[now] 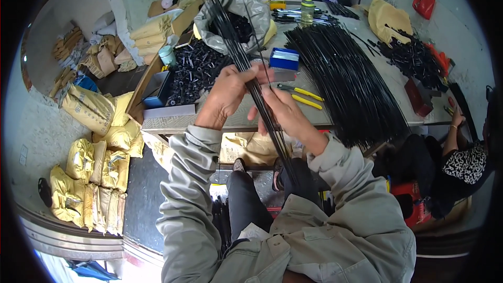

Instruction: Assembling and trimming plastic connectors onto bundles of wires to create wiring harnesses.

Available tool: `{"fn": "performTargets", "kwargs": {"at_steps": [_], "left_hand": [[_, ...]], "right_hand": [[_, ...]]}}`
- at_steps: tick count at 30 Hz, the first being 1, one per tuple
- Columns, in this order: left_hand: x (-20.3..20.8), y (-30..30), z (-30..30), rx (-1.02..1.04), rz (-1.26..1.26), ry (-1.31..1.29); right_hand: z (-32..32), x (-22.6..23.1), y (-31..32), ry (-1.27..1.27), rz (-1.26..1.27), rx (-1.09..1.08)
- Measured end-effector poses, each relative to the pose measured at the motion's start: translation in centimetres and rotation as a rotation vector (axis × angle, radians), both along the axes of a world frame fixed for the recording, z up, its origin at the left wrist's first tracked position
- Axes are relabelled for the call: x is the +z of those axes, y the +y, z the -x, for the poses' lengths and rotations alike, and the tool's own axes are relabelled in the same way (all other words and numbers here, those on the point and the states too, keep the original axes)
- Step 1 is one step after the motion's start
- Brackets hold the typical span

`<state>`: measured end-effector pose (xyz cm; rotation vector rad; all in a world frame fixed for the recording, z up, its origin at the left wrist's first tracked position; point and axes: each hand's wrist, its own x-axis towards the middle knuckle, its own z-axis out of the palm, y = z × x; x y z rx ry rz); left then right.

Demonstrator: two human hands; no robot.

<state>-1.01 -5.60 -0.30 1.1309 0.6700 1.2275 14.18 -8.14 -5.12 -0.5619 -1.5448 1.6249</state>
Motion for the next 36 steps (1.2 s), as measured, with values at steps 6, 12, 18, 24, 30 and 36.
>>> {"fn": "performTargets", "kwargs": {"at_steps": [6,12,18,24,30,36], "left_hand": [[0.2,-0.4,-0.5,-0.060,-0.062,-0.168],[0.2,-0.2,-0.7,-0.176,-0.038,-0.168],[0.2,-0.5,-0.3,-0.155,0.023,-0.039],[0.5,-1.2,0.4,-0.158,0.042,0.028],[0.0,-1.3,-0.2,-0.141,0.032,-0.045],[-0.2,-1.2,0.3,0.020,0.006,0.035]], "right_hand": [[-0.5,-2.7,-2.3,0.077,0.193,0.177],[0.3,-0.9,-1.0,0.193,0.068,-0.069],[1.1,-0.1,1.4,0.235,-0.040,-0.055],[1.0,0.1,1.4,0.261,-0.081,-0.056],[0.8,-1.4,1.3,0.228,-0.084,-0.165],[0.6,-2.3,0.0,0.097,0.012,0.031]]}}
